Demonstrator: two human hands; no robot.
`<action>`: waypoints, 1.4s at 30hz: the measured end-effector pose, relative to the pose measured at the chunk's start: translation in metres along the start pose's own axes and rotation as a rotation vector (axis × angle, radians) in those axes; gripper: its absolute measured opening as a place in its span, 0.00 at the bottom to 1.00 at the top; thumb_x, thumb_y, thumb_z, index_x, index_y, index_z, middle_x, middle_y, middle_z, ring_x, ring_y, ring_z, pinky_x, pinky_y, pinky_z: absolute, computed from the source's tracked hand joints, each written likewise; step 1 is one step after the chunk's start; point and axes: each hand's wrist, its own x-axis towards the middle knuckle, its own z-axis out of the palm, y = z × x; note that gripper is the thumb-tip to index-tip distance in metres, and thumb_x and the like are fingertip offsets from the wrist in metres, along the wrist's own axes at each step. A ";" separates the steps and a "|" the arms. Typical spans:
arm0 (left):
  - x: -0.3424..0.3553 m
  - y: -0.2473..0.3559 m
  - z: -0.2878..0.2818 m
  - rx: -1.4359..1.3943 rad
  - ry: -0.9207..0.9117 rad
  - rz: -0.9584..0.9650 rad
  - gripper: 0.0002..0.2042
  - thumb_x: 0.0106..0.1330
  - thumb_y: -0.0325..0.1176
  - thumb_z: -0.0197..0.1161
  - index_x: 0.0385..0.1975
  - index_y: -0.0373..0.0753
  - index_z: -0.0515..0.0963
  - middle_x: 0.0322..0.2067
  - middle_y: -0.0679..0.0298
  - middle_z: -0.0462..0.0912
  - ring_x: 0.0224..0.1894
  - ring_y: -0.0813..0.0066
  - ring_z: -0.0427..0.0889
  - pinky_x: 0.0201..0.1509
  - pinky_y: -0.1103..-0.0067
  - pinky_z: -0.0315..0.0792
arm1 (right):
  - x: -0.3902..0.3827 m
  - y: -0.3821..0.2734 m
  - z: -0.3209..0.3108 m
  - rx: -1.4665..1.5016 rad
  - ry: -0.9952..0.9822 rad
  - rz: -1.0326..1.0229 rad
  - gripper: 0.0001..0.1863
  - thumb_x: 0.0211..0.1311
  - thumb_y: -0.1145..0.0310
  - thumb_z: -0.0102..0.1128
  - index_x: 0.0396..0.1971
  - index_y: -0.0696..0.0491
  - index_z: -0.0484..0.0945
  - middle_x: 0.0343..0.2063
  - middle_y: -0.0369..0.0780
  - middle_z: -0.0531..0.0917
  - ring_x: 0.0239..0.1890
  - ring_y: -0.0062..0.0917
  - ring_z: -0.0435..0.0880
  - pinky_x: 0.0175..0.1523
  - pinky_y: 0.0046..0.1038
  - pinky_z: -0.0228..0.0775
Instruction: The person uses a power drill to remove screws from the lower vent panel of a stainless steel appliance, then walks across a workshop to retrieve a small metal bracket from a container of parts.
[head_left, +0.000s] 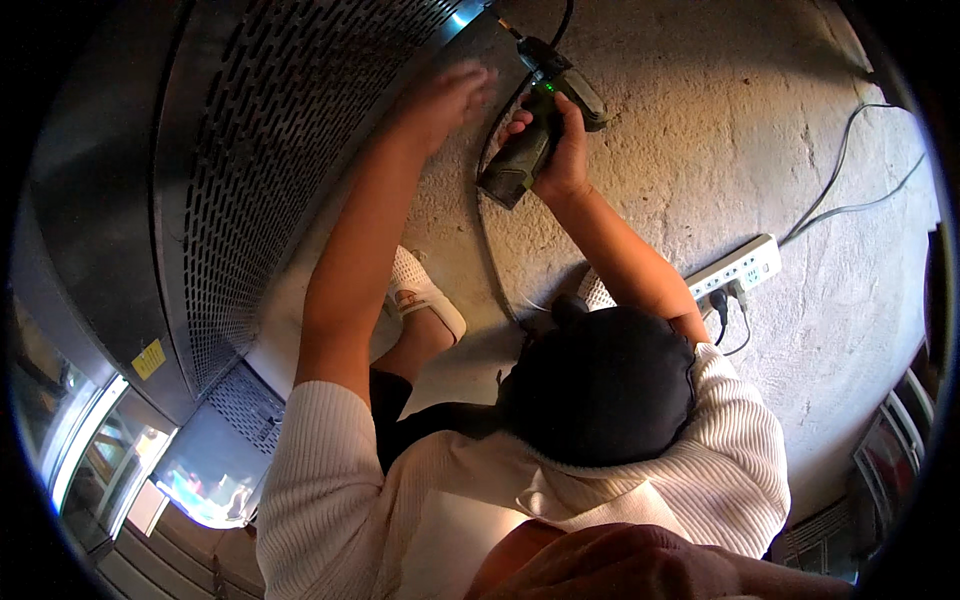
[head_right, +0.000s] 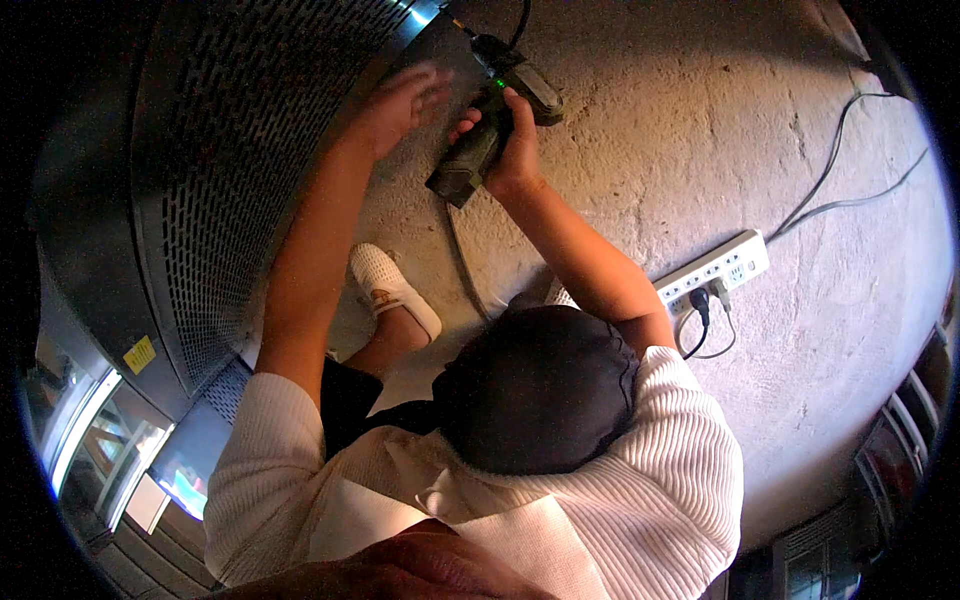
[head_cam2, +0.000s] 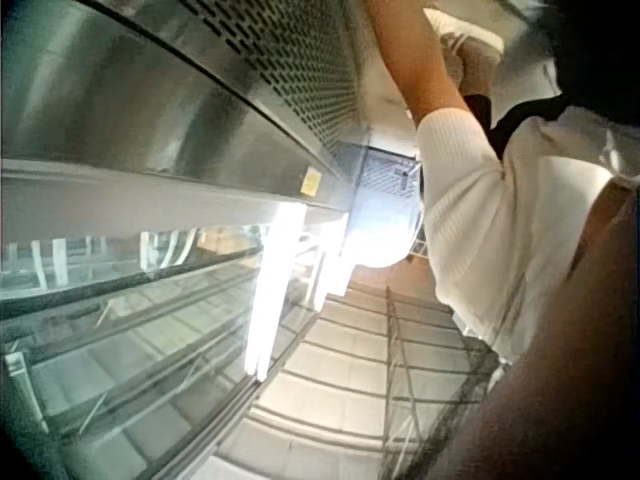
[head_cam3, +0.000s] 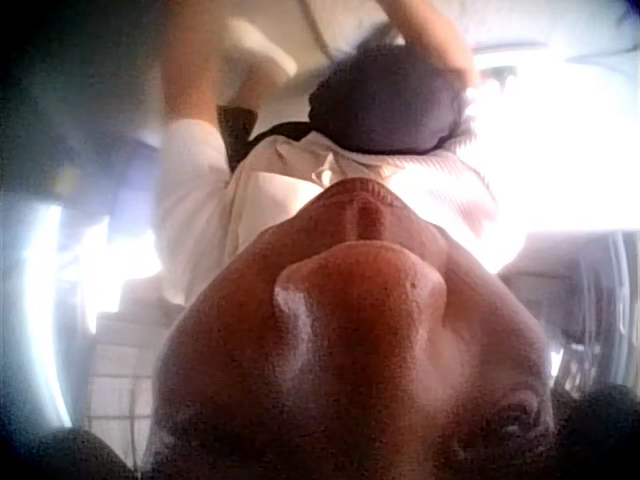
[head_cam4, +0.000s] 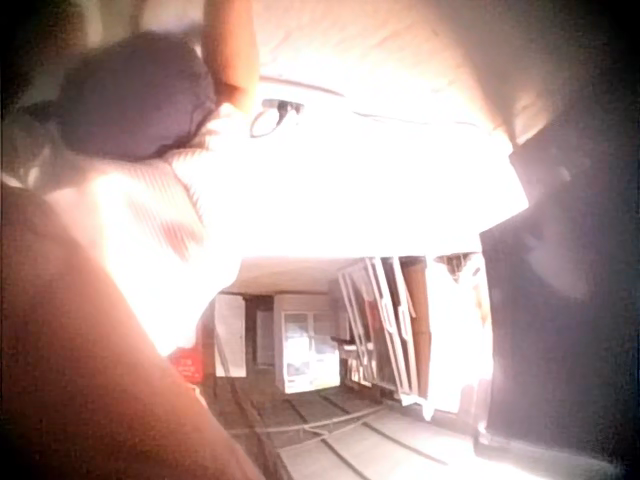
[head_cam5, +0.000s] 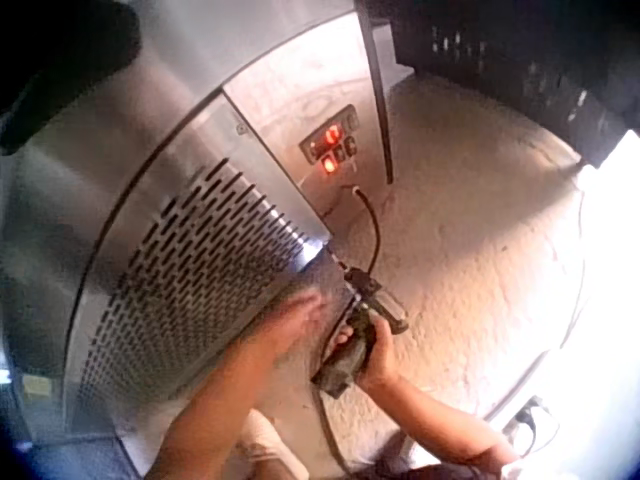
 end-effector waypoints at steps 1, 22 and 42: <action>-0.020 0.003 0.003 0.095 -0.051 -0.041 0.27 0.69 0.48 0.51 0.61 0.38 0.60 0.58 0.53 0.69 0.58 0.64 0.70 0.60 0.70 0.67 | -0.001 0.000 0.001 0.003 -0.006 -0.007 0.20 0.61 0.48 0.52 0.36 0.52 0.70 0.24 0.37 0.75 0.27 0.26 0.76 0.39 0.32 0.72; -0.110 0.005 0.038 0.550 -0.124 -0.042 0.30 0.58 0.48 0.65 0.53 0.32 0.69 0.37 0.59 0.79 0.35 0.75 0.78 0.39 0.78 0.73 | -0.001 -0.002 0.011 0.026 0.014 0.089 0.08 0.60 0.68 0.60 0.35 0.53 0.72 0.22 0.34 0.74 0.27 0.23 0.75 0.37 0.29 0.73; -0.106 0.010 0.034 0.516 -0.082 -0.180 0.30 0.62 0.46 0.63 0.61 0.38 0.65 0.50 0.59 0.75 0.48 0.70 0.76 0.51 0.75 0.70 | 0.002 -0.003 0.003 0.094 -0.035 0.127 0.06 0.61 0.68 0.59 0.34 0.51 0.72 0.21 0.32 0.73 0.26 0.21 0.74 0.39 0.29 0.72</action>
